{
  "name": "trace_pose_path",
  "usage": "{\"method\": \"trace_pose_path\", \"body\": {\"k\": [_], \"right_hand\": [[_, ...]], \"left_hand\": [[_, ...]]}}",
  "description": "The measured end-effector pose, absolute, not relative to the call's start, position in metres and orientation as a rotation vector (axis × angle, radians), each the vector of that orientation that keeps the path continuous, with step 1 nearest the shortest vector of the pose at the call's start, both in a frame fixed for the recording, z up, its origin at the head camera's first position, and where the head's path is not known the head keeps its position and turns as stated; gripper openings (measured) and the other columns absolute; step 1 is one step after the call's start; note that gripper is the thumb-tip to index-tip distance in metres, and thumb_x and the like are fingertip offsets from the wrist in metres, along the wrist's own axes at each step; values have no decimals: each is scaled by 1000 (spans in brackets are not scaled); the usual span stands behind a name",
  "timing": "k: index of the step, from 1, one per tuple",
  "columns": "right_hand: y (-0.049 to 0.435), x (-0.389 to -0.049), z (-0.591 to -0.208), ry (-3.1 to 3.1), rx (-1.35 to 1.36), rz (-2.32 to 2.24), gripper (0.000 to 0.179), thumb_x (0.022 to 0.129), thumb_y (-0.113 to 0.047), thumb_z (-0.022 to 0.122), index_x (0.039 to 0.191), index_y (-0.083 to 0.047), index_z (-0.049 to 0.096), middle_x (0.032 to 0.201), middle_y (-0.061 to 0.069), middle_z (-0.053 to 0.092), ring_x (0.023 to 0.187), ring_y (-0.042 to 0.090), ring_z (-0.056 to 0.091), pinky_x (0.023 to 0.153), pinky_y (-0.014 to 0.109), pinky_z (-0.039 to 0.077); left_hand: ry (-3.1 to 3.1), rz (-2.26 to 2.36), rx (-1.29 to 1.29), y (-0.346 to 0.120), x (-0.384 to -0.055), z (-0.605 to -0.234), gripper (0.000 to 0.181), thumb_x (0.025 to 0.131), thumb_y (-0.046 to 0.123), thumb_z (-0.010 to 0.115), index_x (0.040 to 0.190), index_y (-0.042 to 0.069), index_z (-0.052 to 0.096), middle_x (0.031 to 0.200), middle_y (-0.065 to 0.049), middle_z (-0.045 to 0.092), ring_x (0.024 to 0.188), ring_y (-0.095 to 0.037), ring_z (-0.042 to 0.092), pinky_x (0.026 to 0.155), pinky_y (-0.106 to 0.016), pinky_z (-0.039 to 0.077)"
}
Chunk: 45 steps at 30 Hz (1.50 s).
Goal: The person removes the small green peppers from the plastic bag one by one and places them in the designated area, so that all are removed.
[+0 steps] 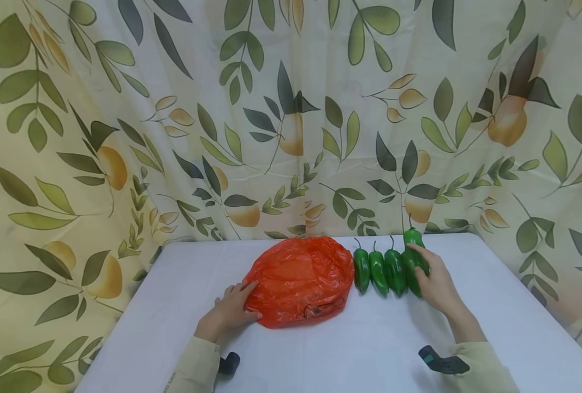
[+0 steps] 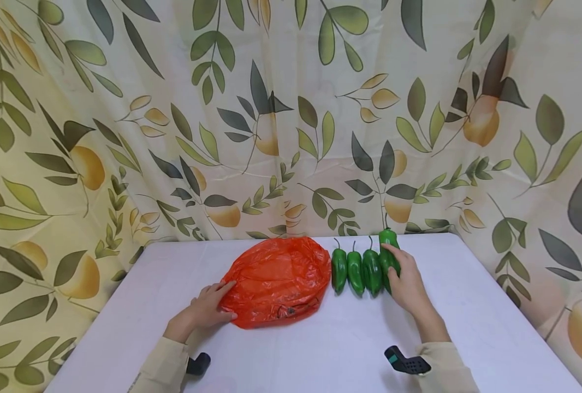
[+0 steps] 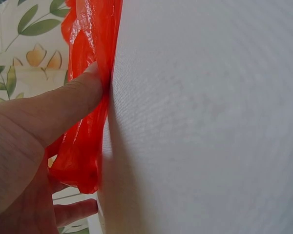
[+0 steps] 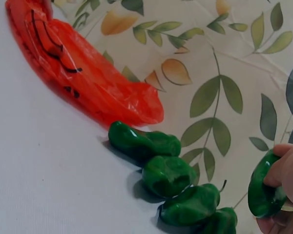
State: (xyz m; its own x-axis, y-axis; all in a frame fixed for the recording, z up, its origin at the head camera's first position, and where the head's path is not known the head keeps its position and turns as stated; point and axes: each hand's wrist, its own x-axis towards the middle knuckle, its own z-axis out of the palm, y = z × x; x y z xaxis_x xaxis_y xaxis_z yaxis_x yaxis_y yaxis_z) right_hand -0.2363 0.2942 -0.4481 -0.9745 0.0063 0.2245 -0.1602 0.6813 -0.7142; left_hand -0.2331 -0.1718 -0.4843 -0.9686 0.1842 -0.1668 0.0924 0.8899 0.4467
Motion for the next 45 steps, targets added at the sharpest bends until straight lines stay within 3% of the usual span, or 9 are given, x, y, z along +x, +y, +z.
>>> {"method": "trace_pose_path", "body": {"k": [17,36,45], "right_hand": [[313,-238,-462,-2697,68,1156,65,96,9,41,158,-4,27,152,46,23,138,67,24,108,80,25],[331,-241,-476,-2754,50,1184,69,87,13,38,154,7,27,152,48,20,140,67,19,112,78,20],[340,-245,-485,-2823,-87,1200,70,93,6,36,160,-3,18,158,43,10,143,66,12,113,78,18]], "left_hand": [[2855,670,202,-171,-229,-484,87,81,36,83,156,22,41,157,-13,42,143,-42,34,113,-76,27],[2849,685,195,-171,-230,-483,87,81,36,83,156,23,41,157,-11,43,142,-41,35,114,-76,27],[2849,701,198,-171,-230,-484,86,81,35,83,156,22,41,158,-12,41,143,-43,33,114,-77,26]]}}
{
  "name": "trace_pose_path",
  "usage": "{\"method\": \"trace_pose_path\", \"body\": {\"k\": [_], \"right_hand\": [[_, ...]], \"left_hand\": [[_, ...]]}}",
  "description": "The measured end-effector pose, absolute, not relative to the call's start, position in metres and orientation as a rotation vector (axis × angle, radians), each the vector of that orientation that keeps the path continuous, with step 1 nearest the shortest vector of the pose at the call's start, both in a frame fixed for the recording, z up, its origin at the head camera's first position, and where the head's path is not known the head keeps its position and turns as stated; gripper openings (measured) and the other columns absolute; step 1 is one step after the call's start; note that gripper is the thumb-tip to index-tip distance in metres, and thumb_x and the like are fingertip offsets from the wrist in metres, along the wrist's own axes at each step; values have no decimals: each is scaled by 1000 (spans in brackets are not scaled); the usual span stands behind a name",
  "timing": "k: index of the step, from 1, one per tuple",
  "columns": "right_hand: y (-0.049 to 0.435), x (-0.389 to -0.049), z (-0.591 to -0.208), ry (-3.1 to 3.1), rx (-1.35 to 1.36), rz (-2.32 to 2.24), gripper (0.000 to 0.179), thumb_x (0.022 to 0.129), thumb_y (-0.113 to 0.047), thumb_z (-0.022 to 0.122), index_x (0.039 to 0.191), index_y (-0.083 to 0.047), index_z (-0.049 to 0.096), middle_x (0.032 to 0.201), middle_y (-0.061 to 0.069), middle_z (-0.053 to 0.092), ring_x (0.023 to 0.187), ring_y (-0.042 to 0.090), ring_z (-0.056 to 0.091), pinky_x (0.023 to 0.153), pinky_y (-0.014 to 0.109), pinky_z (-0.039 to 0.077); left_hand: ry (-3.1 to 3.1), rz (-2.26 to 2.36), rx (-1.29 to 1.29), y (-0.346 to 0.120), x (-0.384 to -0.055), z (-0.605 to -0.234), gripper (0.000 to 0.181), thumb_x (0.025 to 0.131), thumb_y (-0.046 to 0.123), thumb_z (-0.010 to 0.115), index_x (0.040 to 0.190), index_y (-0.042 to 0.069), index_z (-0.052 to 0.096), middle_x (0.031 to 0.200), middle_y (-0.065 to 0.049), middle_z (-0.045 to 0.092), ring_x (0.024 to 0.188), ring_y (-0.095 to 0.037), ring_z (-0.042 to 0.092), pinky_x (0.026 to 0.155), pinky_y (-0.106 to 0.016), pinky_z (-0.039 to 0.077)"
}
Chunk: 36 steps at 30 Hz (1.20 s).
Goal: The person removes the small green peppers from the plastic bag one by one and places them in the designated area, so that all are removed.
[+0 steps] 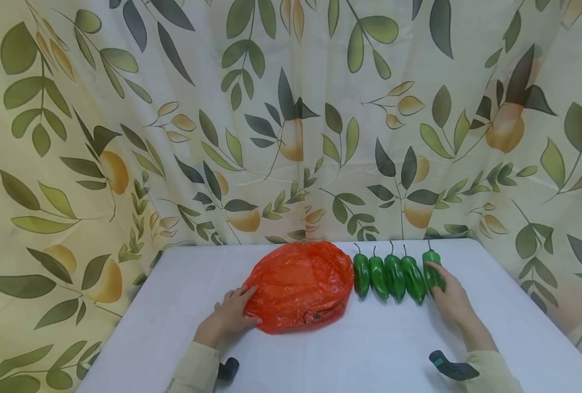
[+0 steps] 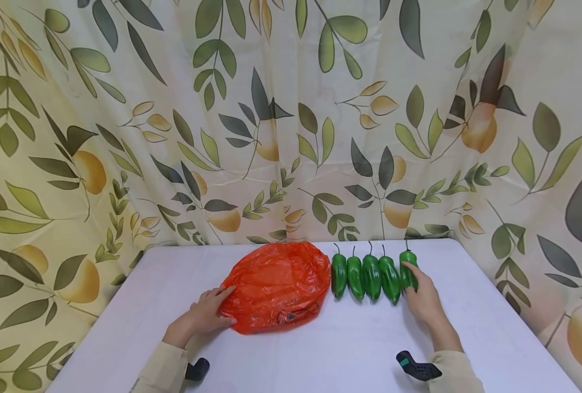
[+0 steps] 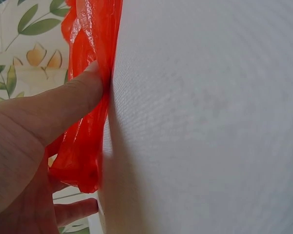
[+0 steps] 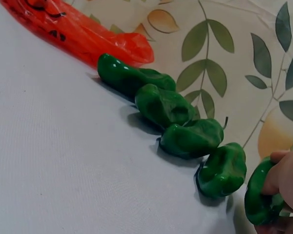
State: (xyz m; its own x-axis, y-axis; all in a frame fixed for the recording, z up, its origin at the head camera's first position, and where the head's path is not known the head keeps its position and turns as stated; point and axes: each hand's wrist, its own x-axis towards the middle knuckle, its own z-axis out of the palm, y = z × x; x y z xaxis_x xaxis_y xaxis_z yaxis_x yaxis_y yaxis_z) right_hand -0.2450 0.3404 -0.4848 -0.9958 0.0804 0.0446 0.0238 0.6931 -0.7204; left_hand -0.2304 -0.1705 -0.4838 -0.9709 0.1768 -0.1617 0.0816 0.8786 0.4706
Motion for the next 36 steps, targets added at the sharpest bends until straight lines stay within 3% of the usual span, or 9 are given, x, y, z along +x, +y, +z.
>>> {"method": "trace_pose_path", "body": {"k": [16,36], "right_hand": [[344,-245,-487,-2839,-35,1206,68,91,10,38,157,3,23,156,45,13,143,66,11,114,76,16],[343,-245,-493,-2865,-98,1181,65,94,3,39,156,7,22,154,46,17,142,66,15,114,76,18]], "left_hand": [[2852,664,207,-172,-233,-483,88,81,37,83,156,23,40,155,-13,43,140,-40,36,112,-75,31],[2848,680,203,-171,-233,-486,87,81,36,83,155,22,41,158,-13,41,142,-44,34,112,-78,27]]}}
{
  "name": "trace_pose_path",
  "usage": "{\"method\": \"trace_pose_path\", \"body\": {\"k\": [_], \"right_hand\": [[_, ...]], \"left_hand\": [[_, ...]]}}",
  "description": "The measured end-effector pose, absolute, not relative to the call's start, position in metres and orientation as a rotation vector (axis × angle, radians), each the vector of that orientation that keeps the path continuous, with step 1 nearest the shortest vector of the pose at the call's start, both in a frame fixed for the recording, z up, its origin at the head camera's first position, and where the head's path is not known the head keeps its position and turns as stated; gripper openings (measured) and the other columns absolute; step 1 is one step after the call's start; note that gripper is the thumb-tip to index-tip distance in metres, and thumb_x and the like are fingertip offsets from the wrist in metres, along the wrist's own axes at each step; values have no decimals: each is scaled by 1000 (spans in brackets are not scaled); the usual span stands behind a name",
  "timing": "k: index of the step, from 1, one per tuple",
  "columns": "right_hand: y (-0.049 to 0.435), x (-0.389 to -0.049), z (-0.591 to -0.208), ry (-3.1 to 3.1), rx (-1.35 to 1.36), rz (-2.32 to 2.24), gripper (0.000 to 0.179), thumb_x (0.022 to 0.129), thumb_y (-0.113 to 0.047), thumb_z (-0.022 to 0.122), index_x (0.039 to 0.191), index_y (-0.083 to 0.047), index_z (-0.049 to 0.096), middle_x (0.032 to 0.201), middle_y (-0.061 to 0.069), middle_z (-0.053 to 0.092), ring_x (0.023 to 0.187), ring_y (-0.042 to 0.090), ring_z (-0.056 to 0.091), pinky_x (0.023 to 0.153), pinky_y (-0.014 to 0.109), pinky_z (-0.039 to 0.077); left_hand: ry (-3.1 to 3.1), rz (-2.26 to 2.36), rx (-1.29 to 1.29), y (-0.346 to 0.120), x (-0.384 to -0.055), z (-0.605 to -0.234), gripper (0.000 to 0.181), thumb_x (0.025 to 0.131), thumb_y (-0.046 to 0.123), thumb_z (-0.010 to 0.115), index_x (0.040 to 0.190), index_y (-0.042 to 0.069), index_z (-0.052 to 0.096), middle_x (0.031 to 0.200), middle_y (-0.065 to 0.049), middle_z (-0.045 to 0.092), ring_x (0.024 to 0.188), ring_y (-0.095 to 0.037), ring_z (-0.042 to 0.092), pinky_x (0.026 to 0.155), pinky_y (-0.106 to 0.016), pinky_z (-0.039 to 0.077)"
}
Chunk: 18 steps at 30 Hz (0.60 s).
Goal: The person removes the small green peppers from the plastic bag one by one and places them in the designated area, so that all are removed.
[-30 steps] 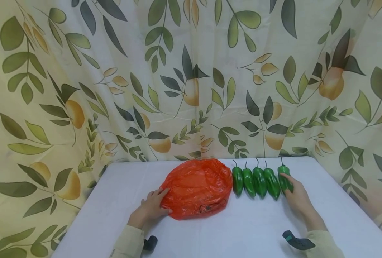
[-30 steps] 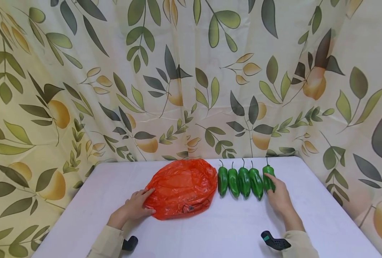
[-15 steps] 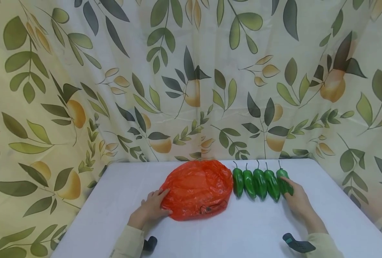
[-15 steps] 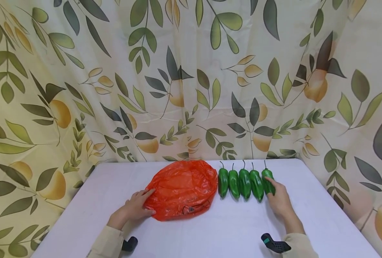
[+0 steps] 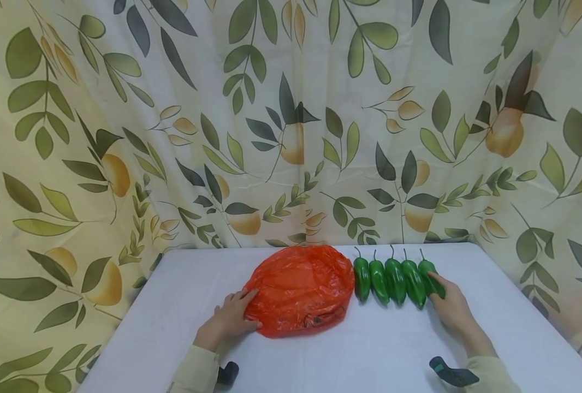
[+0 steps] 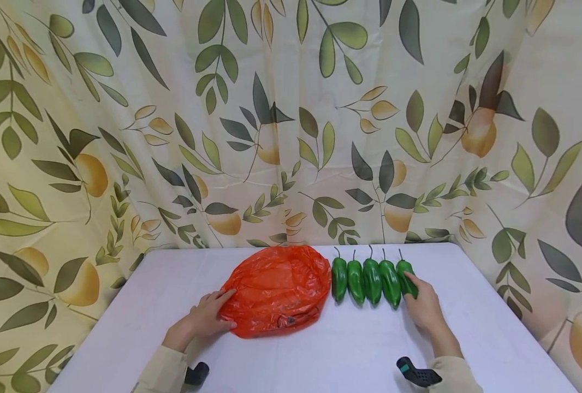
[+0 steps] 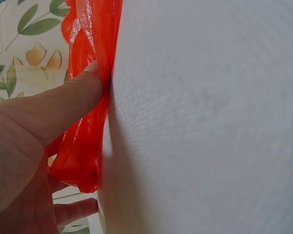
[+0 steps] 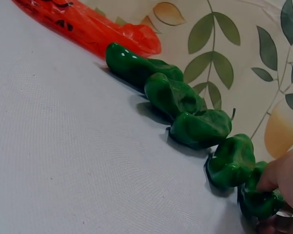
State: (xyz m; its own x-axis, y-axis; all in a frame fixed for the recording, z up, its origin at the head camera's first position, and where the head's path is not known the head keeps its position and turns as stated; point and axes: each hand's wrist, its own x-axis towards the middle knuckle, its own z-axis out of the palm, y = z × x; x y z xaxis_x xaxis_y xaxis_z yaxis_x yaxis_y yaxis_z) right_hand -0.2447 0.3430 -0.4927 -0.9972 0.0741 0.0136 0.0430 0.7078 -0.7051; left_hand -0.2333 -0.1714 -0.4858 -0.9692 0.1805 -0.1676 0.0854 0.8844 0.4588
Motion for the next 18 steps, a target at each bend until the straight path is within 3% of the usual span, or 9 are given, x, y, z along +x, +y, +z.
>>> {"method": "trace_pose_path", "body": {"k": [11,18], "right_hand": [[342,-240,-491,-2880,-125,1170,66,92,0,40,156,5,22,154,46,19,141,67,18,112,78,21],[340,-242,-489,-2896,-141,1223,68,94,0,38,159,3,16,157,44,12,143,66,12,113,78,17]], "left_hand": [[2832,679,214,-171,-234,-488,85,82,37,82,155,21,41,156,-15,42,141,-43,35,110,-78,29],[2846,655,199,-171,-233,-484,87,81,37,83,155,21,41,155,-14,43,140,-41,36,111,-76,31]]}}
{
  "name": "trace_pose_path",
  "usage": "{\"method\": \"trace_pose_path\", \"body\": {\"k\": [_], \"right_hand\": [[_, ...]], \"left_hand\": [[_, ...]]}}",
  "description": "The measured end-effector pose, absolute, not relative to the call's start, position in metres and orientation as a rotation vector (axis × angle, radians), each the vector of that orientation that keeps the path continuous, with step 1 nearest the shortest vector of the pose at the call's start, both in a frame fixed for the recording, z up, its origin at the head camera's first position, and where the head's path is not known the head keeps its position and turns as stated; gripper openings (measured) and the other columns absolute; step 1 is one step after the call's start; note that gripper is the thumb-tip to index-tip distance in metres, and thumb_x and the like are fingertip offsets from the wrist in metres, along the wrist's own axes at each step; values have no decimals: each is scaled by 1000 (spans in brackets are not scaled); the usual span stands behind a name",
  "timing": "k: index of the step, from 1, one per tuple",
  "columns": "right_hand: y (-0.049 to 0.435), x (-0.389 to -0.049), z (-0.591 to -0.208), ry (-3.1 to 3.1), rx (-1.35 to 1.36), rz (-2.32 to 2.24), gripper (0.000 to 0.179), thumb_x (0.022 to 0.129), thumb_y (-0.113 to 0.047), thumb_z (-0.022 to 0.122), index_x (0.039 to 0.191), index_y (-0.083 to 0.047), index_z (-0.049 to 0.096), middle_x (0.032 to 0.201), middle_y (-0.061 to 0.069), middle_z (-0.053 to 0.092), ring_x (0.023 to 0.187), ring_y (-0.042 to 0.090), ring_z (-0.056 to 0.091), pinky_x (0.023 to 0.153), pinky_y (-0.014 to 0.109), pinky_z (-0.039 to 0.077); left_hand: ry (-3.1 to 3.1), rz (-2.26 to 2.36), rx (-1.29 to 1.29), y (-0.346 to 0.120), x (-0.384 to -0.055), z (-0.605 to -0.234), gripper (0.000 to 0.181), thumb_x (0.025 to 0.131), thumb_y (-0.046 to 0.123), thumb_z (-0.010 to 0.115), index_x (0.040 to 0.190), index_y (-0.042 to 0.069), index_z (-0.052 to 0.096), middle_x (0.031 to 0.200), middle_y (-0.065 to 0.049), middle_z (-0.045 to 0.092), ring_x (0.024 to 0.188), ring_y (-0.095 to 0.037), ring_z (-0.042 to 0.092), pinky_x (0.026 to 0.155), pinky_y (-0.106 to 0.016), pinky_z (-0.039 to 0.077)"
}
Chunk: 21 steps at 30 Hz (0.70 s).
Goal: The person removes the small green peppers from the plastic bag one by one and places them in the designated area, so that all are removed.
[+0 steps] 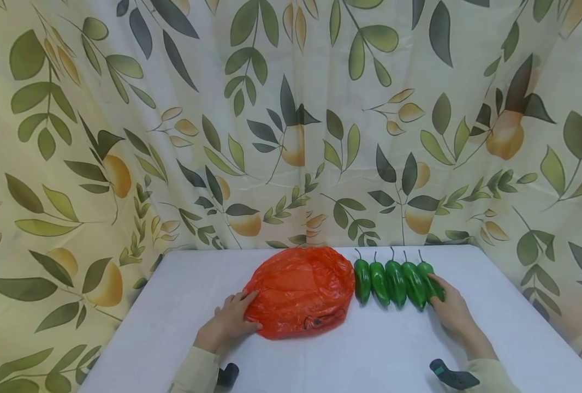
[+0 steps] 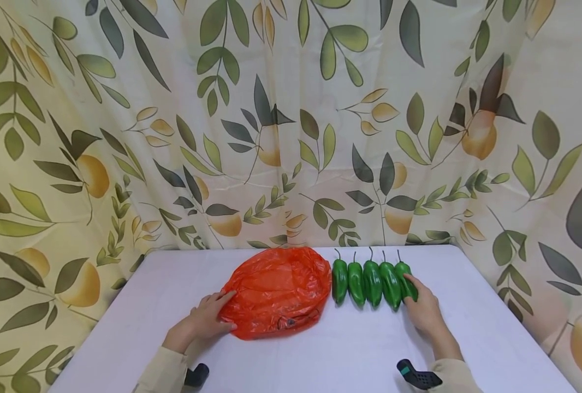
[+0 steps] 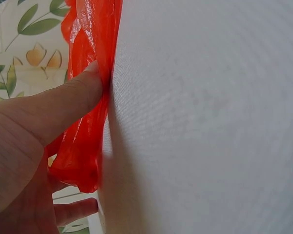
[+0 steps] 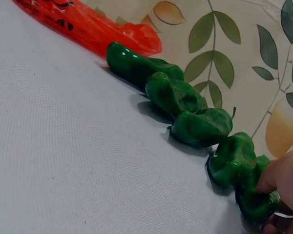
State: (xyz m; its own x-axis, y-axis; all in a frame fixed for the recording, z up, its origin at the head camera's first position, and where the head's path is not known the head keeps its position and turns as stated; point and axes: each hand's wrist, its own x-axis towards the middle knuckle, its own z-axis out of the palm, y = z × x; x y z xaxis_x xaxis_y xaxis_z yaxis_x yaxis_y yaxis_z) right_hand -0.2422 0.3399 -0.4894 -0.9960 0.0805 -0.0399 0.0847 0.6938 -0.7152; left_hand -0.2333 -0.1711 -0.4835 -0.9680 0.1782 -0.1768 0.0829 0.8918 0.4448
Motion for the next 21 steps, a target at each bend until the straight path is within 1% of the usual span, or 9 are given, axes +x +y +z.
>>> {"method": "trace_pose_path", "body": {"k": [8,21], "right_hand": [[342,-243,-491,2889,134,-1209,68,95,-1,38,159,2,16,157,44,12,143,66,12,113,78,17],[341,-243,-491,2871,136,-1238,68,96,-2,37,160,2,13,158,43,10,144,66,9,113,79,15]], "left_hand": [[2851,663,197,-171,-232,-484,87,81,37,83,155,23,41,157,-12,42,141,-42,35,112,-76,29],[2851,665,211,-172,-234,-486,86,82,35,83,155,20,42,156,-15,43,141,-42,35,111,-77,29]]}}
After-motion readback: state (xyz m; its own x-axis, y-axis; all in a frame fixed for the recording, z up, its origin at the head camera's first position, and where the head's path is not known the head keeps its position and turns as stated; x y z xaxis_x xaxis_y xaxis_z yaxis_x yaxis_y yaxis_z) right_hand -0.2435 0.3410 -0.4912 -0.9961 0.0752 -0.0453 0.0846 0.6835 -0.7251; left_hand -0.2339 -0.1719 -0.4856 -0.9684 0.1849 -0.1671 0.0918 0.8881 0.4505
